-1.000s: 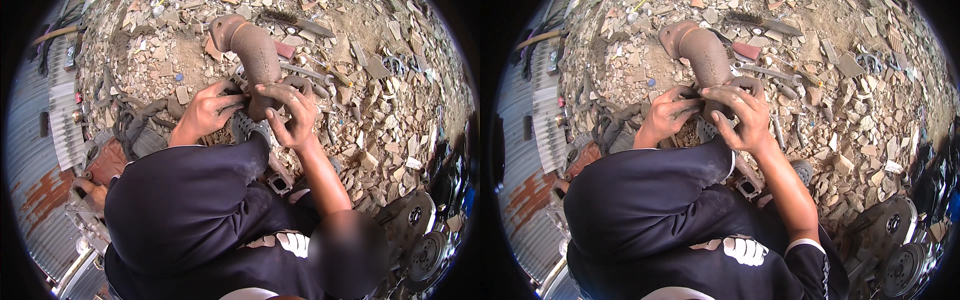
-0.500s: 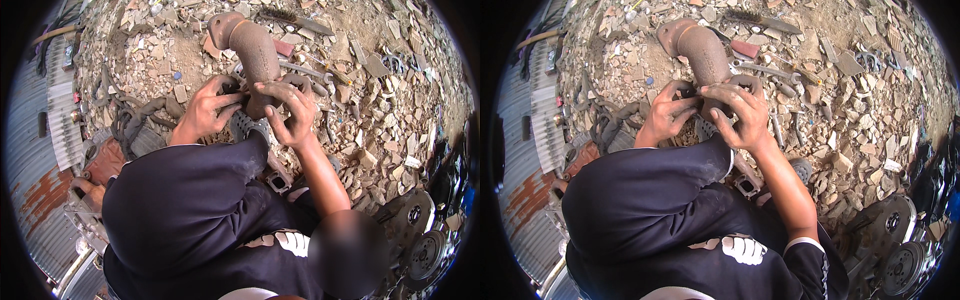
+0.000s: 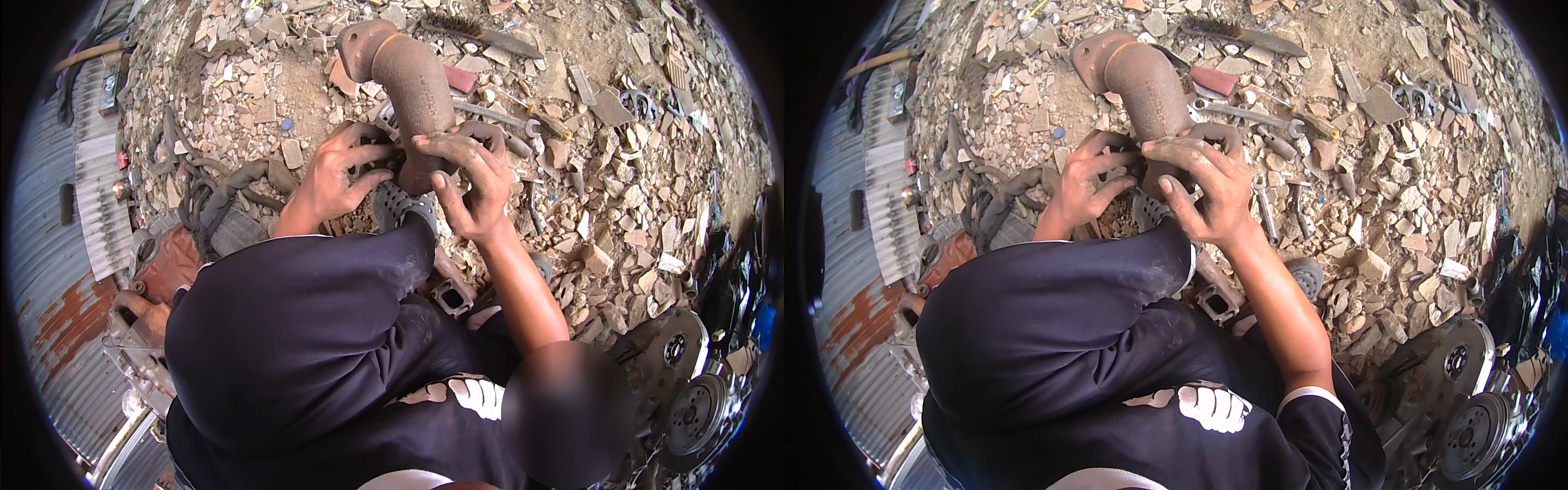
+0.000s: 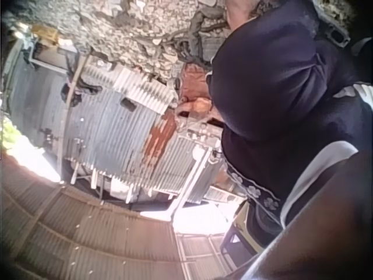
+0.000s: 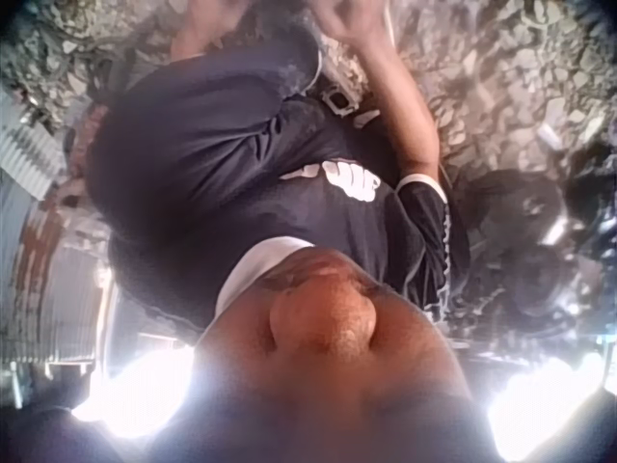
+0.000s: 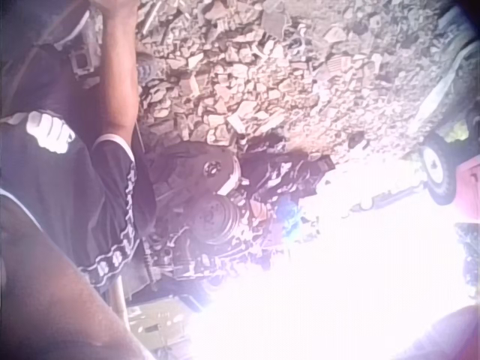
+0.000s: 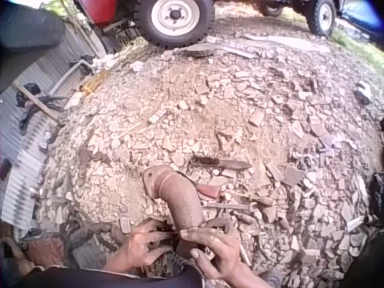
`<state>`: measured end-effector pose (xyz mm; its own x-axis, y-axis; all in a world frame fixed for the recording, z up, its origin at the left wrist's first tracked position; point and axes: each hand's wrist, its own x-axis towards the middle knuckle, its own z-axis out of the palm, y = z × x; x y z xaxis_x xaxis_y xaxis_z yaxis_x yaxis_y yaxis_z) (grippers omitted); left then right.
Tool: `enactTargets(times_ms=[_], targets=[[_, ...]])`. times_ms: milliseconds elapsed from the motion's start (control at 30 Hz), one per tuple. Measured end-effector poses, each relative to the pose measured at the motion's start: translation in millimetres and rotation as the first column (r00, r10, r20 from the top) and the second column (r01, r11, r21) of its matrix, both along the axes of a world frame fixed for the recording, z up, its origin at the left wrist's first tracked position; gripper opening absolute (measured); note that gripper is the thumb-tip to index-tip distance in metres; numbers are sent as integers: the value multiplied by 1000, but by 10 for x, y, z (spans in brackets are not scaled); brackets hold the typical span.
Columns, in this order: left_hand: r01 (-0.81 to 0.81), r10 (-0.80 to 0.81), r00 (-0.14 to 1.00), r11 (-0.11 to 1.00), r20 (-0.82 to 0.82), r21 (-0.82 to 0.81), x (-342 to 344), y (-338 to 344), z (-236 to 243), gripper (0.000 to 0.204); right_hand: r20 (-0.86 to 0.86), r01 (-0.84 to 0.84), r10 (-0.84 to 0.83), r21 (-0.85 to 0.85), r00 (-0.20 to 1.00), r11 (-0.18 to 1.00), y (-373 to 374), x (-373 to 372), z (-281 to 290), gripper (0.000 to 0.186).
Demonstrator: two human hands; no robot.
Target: The person is sitting on the ground and working on a metal part, possibly a pipe or exhaust component. They use a wrench to tighten or loosen bolts on the part, handling it with both hands and adjusting its position repeatedly.
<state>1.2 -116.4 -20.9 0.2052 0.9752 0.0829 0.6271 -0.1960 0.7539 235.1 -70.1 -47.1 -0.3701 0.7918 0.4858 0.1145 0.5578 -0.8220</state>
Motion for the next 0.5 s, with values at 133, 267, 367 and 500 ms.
enactTargets(times_ms=[133, 267, 367, 500], targets=[[51, -48, 998, 996, 45, -77, -104, 68, -13, 24, -8, -3, 3, -24, 1000, 1000, -2, 5, 36, 31], [83, -80, 996, 992, 36, -92, -191, 47, -104, 29, -23, 12, -12, -18, 1000, 1000, -4, -9, 5, 29], [-24, 34, 997, 988, 68, -150, -162, 7, -64, 27, -24, 4, -4, -6, 1000, 1000, 6, -10, -4, 30], [-28, 47, 995, 978, 87, -208, -97, 40, -17, 23, -21, 25, -25, 12, 999, 1000, 9, -10, 1, 30]])
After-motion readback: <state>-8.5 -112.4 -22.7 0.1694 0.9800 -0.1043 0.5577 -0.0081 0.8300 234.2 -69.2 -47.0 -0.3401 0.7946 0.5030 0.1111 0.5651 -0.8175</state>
